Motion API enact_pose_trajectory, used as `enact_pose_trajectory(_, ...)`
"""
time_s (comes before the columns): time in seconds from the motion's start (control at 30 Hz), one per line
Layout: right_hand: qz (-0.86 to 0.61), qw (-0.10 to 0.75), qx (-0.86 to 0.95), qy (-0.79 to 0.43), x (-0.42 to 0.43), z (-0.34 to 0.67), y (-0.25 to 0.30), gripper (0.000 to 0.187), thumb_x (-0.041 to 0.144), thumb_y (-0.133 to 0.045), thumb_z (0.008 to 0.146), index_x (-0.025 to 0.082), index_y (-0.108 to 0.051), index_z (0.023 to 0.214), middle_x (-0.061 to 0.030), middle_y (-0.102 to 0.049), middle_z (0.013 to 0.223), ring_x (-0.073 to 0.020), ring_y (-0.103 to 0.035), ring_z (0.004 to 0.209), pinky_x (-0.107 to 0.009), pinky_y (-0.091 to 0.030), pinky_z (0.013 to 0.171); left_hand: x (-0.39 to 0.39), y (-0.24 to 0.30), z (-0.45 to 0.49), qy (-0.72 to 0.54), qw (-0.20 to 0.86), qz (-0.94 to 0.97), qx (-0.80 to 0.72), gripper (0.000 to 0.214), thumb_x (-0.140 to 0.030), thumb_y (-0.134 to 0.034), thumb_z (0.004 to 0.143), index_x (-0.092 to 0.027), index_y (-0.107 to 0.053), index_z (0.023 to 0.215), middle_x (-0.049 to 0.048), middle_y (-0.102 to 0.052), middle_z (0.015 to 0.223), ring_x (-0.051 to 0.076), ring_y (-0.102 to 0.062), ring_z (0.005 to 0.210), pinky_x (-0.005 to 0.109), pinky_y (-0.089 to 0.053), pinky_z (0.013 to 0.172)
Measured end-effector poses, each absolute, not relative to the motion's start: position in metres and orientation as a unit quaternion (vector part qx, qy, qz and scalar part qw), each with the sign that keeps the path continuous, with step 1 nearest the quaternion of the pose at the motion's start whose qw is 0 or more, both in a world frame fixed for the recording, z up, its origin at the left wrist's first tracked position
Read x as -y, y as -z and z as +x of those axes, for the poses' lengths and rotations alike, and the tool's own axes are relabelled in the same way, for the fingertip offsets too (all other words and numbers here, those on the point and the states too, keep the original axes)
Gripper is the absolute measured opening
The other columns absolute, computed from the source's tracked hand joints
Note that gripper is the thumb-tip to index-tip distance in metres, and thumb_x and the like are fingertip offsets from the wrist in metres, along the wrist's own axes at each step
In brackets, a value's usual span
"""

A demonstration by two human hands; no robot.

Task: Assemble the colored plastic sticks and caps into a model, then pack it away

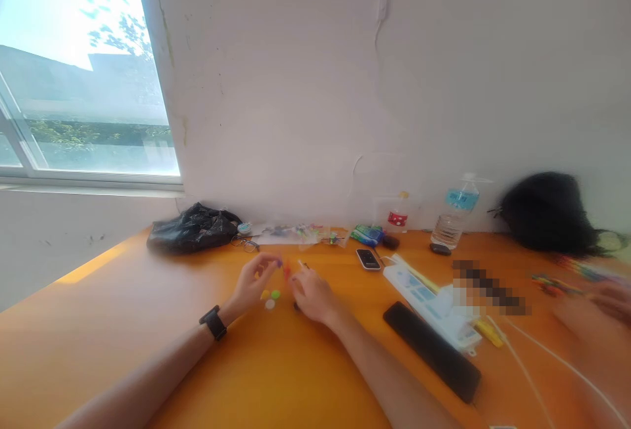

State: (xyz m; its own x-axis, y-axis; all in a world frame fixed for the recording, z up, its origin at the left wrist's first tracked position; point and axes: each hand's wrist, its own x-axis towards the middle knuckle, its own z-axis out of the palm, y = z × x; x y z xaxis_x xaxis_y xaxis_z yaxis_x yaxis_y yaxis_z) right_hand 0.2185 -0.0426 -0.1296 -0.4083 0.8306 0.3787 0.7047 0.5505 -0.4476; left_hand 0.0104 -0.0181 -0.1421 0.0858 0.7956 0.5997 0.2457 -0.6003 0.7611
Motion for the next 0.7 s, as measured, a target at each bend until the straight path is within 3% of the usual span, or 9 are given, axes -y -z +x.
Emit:
enact_pose_trajectory(0.1, -0.45, 0.266, 0.848, -0.089, 0.048, 0.215, 0.129, 0.04, 0.046, -0.037, 0.107, 0.024, -0.071, 0.107, -0.0106, -0.066, 0.109, -0.0286, -0.057, 0.117, -0.042, -0.044, 0.098, 0.018, 0.142, 0.01, -0.564, 0.248, 0.692, -0.376, 0.03, -0.048, -0.056, 0.099, -0.022, -0.069, 0.103, 0.005, -0.074, 0.098, 0.018, -0.063, 0.081, 0.029, -0.045, 0.069)
enact_pose_trajectory(0.2, -0.441, 0.265, 0.854, -0.082, 0.05, 0.211, 0.127, 0.042, 0.048, -0.037, 0.107, 0.024, -0.07, 0.111, -0.0115, -0.065, 0.112, -0.0296, -0.054, 0.122, -0.044, -0.043, 0.103, 0.018, 0.142, 0.011, -0.564, 0.247, 0.693, -0.375, 0.032, -0.05, -0.055, 0.099, -0.022, -0.069, 0.103, 0.0058, -0.074, 0.098, 0.019, -0.063, 0.081, 0.029, -0.045, 0.069)
enact_pose_trajectory(0.47, -0.419, 0.257, 0.865, -0.097, 0.049, 0.211, 0.128, 0.04, 0.049, -0.04, 0.106, 0.029, -0.066, 0.129, -0.0089, -0.064, 0.114, -0.0274, -0.055, 0.118, -0.045, -0.043, 0.104, 0.022, 0.137, 0.011, -0.563, 0.25, 0.692, -0.376, 0.029, -0.047, -0.056, 0.099, -0.021, -0.07, 0.102, 0.0055, -0.074, 0.097, 0.018, -0.063, 0.08, 0.029, -0.045, 0.07)
enact_pose_trajectory(0.7, -0.415, 0.328, 0.838, -0.132, 0.04, 0.211, 0.131, 0.038, 0.043, -0.037, 0.108, 0.023, -0.067, 0.12, -0.0082, -0.068, 0.105, -0.0248, -0.059, 0.104, -0.041, -0.047, 0.093, 0.021, 0.137, 0.011, -0.566, 0.242, 0.693, -0.375, 0.029, -0.047, -0.056, 0.099, -0.021, -0.07, 0.102, 0.0052, -0.074, 0.096, 0.018, -0.062, 0.078, 0.029, -0.043, 0.068)
